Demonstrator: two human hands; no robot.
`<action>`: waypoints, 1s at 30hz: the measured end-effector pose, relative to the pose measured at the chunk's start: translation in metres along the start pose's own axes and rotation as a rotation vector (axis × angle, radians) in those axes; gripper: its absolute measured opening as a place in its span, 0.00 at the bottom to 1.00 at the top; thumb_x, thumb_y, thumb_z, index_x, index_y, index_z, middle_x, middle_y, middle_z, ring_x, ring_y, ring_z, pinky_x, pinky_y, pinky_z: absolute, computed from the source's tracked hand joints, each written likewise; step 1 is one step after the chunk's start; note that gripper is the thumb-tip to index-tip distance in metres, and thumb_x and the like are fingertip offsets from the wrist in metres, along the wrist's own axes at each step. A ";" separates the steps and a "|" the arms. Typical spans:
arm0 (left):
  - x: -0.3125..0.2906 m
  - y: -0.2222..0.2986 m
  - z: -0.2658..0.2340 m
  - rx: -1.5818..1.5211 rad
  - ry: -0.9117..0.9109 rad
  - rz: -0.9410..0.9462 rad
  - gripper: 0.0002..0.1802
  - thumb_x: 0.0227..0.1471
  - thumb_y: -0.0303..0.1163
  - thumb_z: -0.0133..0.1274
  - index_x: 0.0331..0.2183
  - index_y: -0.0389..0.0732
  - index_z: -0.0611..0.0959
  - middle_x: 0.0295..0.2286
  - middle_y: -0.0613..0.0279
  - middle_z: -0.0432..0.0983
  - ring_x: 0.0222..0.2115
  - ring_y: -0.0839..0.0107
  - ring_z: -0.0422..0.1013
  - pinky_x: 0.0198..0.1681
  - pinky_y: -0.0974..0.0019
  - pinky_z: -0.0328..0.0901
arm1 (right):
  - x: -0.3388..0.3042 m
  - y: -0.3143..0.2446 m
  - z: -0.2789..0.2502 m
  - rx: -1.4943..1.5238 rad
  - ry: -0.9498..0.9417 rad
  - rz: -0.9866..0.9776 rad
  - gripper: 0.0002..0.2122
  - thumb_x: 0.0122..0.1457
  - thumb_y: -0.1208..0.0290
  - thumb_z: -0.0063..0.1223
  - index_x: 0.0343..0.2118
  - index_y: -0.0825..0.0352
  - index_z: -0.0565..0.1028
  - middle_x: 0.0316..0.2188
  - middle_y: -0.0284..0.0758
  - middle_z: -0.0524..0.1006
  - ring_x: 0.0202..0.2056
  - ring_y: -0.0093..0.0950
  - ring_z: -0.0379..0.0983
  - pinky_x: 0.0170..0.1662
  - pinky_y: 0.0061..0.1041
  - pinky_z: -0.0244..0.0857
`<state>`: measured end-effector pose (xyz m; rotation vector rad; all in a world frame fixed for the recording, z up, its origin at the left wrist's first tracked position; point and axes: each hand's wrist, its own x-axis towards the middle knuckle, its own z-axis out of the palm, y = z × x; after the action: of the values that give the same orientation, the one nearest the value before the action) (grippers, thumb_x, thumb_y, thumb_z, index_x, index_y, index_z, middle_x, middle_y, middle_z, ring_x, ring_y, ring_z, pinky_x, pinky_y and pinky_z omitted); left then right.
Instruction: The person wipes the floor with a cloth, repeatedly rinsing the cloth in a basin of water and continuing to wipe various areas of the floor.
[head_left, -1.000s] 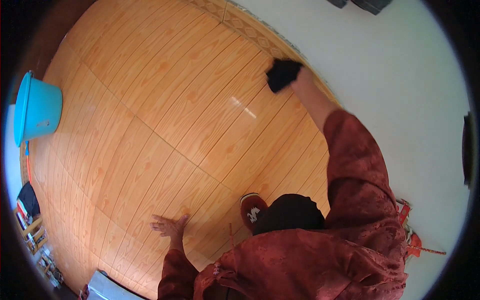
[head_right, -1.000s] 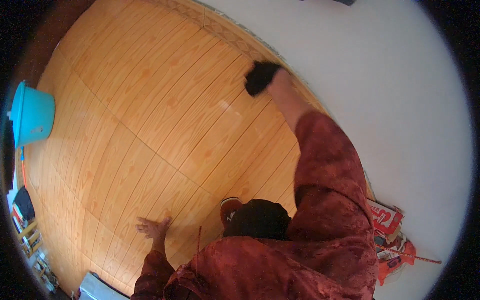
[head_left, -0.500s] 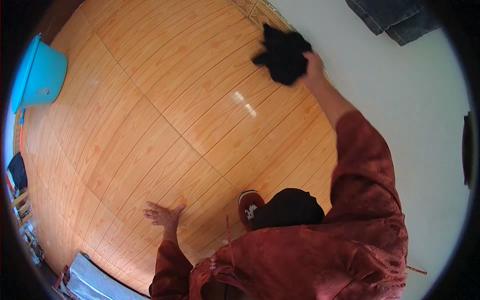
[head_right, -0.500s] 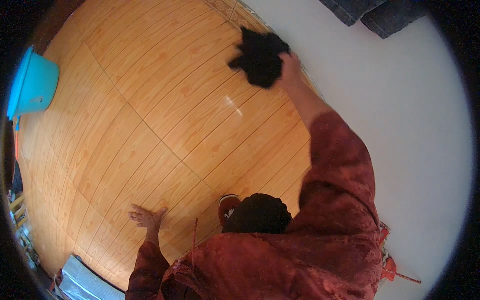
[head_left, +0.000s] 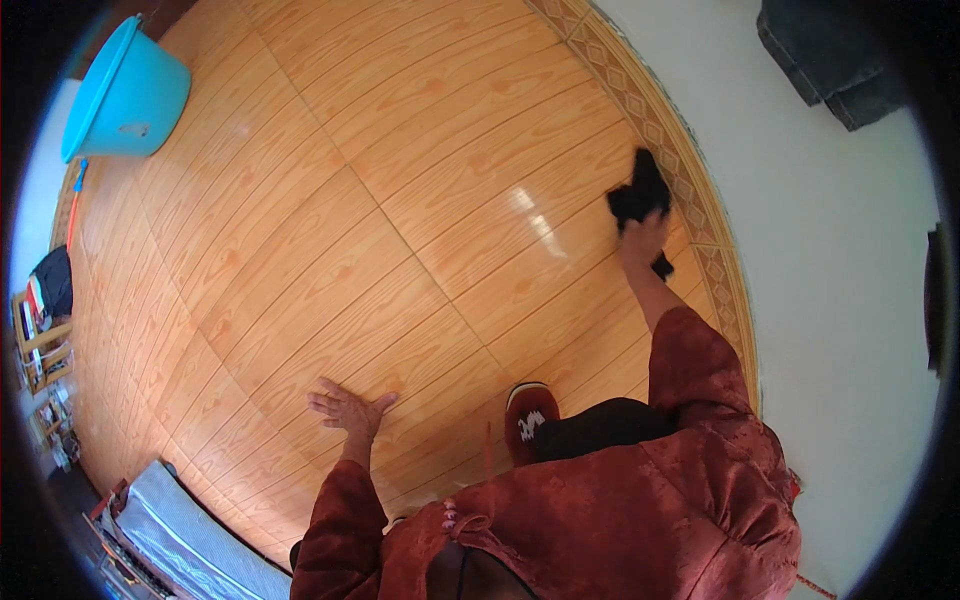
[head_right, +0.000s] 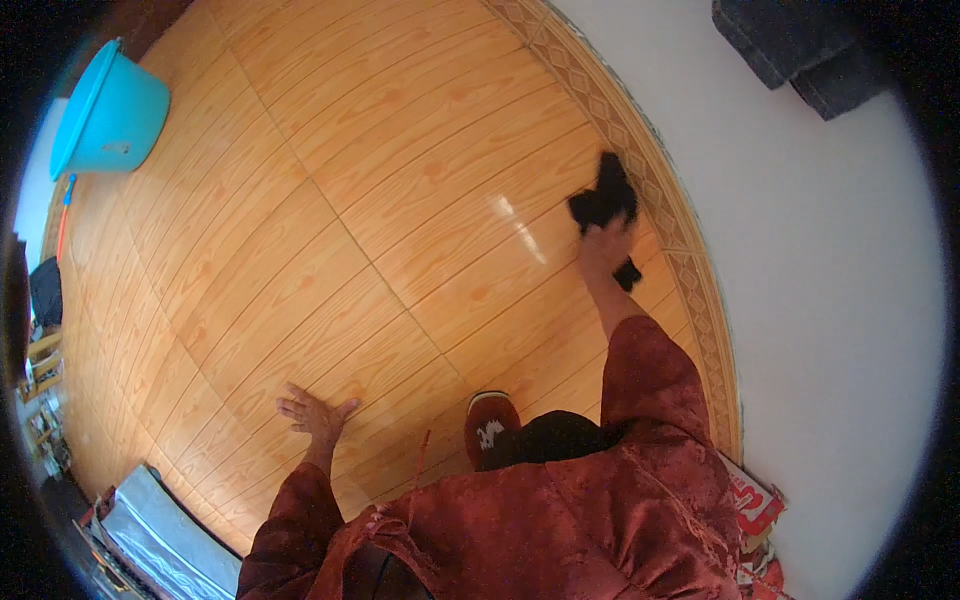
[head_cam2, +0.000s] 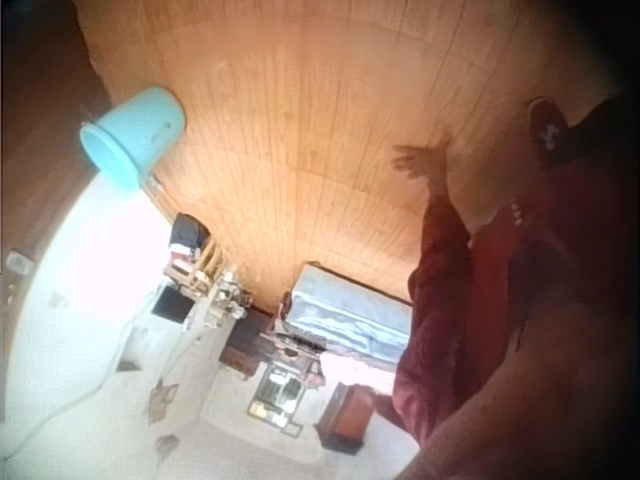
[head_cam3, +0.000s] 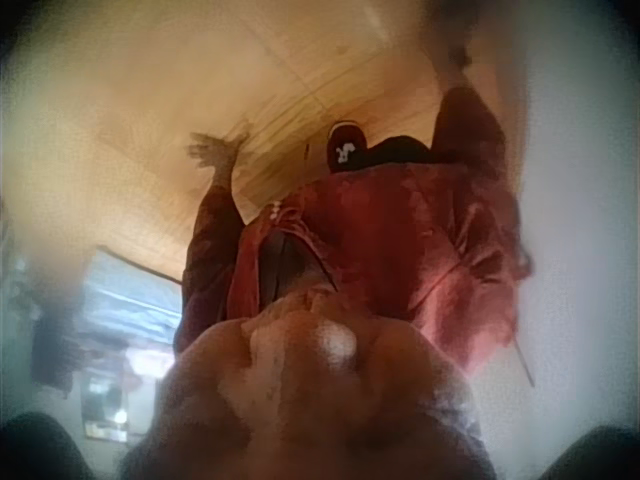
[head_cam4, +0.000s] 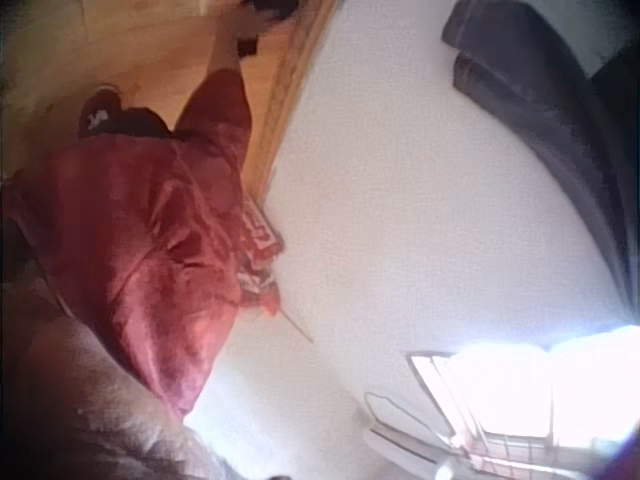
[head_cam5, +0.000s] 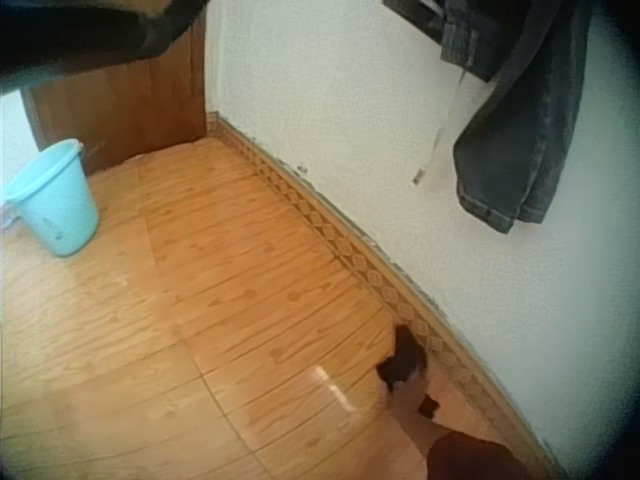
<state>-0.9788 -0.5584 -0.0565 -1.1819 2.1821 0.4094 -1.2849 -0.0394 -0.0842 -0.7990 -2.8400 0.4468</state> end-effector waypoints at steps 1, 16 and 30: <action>-0.001 0.001 -0.001 -0.014 -0.017 0.005 0.90 0.17 0.65 0.72 0.63 0.39 0.26 0.60 0.28 0.13 0.63 0.34 0.14 0.59 0.26 0.29 | -0.002 -0.046 0.006 0.009 -0.039 -0.077 0.34 0.51 0.69 0.51 0.62 0.75 0.57 0.61 0.57 0.56 0.61 0.51 0.55 0.64 0.39 0.49; 0.001 0.006 -0.004 0.005 0.021 0.041 0.90 0.15 0.65 0.73 0.64 0.41 0.30 0.61 0.28 0.16 0.63 0.33 0.16 0.58 0.24 0.31 | -0.028 -0.386 0.097 0.926 -0.376 -0.087 0.17 0.51 0.73 0.47 0.45 0.65 0.75 0.48 0.54 0.72 0.47 0.51 0.70 0.53 0.37 0.64; -0.001 0.006 -0.006 -0.002 -0.037 0.008 0.91 0.18 0.70 0.69 0.62 0.37 0.25 0.59 0.25 0.11 0.62 0.33 0.12 0.58 0.24 0.27 | -0.021 0.008 -0.048 0.298 -0.474 -0.146 0.22 0.57 0.74 0.48 0.55 0.70 0.66 0.49 0.46 0.68 0.52 0.40 0.64 0.54 0.34 0.61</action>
<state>-0.9852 -0.5578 -0.0508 -1.1586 2.1557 0.4340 -1.2520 -0.0321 -0.0433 -0.4722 -3.0995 1.1363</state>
